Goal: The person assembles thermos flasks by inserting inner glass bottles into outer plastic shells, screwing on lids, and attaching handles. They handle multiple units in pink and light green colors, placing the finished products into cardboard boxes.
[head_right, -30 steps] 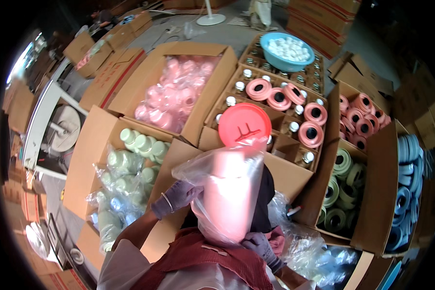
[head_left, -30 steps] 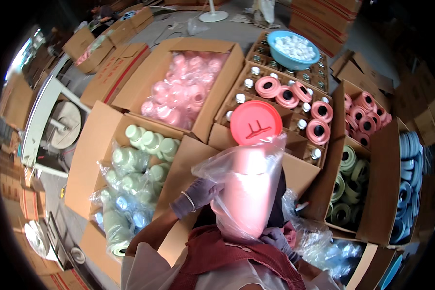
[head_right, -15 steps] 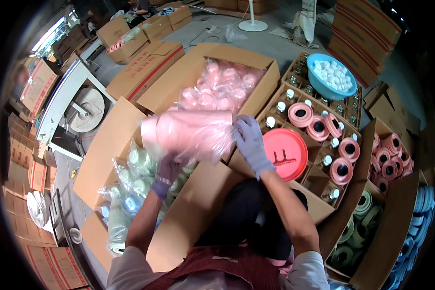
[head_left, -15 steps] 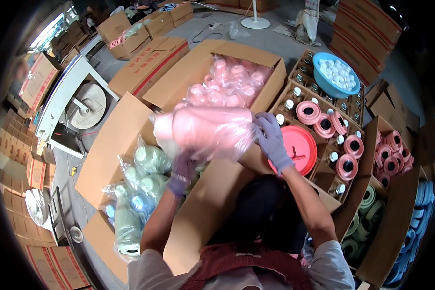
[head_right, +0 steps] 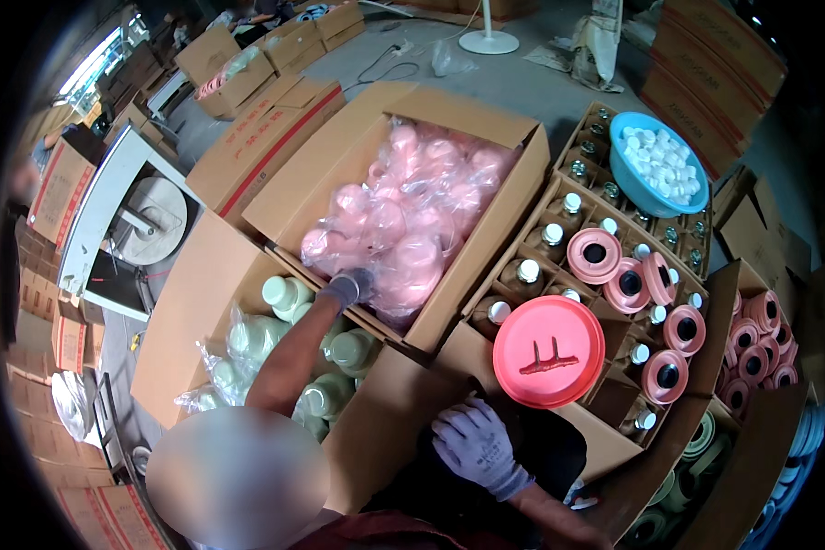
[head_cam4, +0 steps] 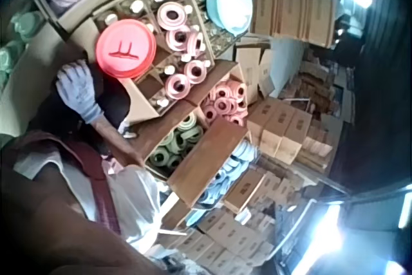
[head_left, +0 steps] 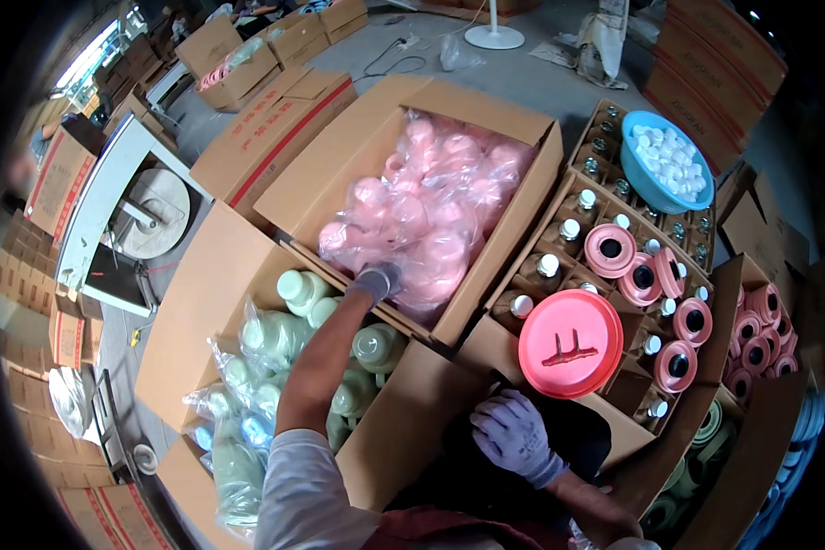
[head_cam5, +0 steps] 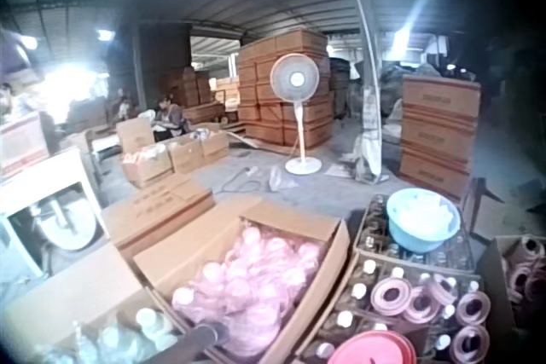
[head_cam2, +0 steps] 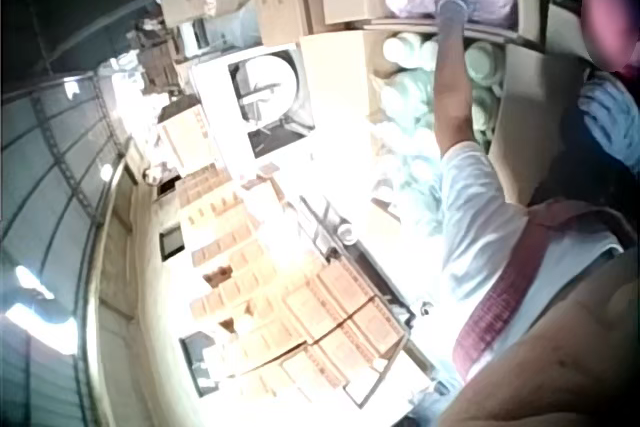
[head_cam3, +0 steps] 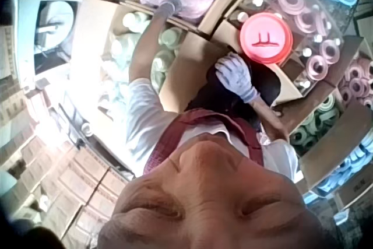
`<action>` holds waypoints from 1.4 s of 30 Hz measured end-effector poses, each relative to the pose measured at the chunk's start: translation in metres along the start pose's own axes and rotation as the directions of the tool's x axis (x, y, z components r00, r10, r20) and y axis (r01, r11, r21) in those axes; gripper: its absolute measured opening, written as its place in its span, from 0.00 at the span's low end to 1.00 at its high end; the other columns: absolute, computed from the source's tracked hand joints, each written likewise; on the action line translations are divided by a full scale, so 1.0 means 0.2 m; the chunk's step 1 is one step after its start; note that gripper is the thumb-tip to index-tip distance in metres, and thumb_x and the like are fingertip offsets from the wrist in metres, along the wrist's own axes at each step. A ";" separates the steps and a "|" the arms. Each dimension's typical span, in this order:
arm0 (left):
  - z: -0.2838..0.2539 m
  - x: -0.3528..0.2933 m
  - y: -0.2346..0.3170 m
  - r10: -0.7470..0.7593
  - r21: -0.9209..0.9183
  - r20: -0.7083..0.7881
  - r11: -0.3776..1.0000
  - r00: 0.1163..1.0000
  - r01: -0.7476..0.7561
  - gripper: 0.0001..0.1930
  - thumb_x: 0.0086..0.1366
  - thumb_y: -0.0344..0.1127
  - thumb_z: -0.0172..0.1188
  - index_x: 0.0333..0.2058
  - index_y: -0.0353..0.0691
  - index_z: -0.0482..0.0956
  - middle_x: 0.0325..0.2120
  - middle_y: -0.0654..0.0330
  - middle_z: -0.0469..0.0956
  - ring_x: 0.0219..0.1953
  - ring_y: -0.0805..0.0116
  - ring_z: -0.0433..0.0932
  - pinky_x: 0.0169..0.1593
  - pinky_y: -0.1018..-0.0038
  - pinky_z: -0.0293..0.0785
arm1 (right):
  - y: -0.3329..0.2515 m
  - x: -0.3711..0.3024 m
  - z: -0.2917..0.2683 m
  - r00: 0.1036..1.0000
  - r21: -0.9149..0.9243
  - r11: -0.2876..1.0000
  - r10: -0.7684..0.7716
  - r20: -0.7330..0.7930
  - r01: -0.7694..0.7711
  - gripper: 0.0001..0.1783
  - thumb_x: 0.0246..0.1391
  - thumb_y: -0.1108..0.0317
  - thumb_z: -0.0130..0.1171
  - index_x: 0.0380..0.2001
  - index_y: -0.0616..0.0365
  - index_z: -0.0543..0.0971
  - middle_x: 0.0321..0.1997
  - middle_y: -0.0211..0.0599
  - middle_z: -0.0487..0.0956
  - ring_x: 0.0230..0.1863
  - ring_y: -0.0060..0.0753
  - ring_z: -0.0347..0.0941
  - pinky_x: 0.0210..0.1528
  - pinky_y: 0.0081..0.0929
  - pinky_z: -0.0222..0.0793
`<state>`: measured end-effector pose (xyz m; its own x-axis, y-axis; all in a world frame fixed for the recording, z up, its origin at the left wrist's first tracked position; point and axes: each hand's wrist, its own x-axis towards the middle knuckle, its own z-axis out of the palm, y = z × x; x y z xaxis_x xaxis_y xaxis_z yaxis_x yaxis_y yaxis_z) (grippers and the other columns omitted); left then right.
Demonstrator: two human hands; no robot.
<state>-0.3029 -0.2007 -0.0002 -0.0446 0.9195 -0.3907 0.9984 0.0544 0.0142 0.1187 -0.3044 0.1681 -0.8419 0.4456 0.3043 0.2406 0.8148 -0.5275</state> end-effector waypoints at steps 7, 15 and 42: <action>-0.25 -0.19 -0.20 -0.258 0.119 -0.432 0.934 0.864 0.338 0.14 0.57 0.36 0.56 0.40 0.39 0.82 0.39 0.48 0.82 0.42 0.53 0.82 0.51 0.53 0.74 | 0.04 0.05 -0.01 0.995 0.193 0.981 0.045 -0.088 -0.028 0.13 0.45 0.66 0.64 0.37 0.54 0.78 0.40 0.36 0.78 0.42 0.42 0.75 0.50 0.40 0.71; -0.46 -0.33 0.16 -0.361 -0.760 -0.630 0.471 0.688 -0.449 0.10 0.61 0.30 0.58 0.40 0.33 0.80 0.32 0.58 0.81 0.36 0.67 0.79 0.43 0.72 0.75 | 0.28 0.16 0.04 0.918 0.515 0.793 0.396 -0.028 -0.326 0.30 0.50 0.70 0.64 0.58 0.59 0.69 0.57 0.48 0.71 0.52 0.45 0.72 0.50 0.33 0.71; -1.25 -0.99 0.46 -0.001 -0.043 -0.523 0.999 0.852 -0.026 0.34 0.42 0.34 0.70 0.53 0.52 0.72 0.49 0.50 0.69 0.50 0.44 0.71 0.51 0.57 0.72 | 0.68 -0.87 -0.41 0.581 -0.235 0.657 0.748 0.323 -0.716 0.18 0.52 0.49 0.61 0.40 0.48 0.76 0.27 0.41 0.80 0.28 0.45 0.78 0.30 0.41 0.72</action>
<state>-0.2112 -0.2814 0.3083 -0.0565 0.9873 0.1485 0.9968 0.0474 0.0639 0.3368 -0.2398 0.1081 -0.4649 0.7480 -0.4737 0.8744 0.3037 -0.3784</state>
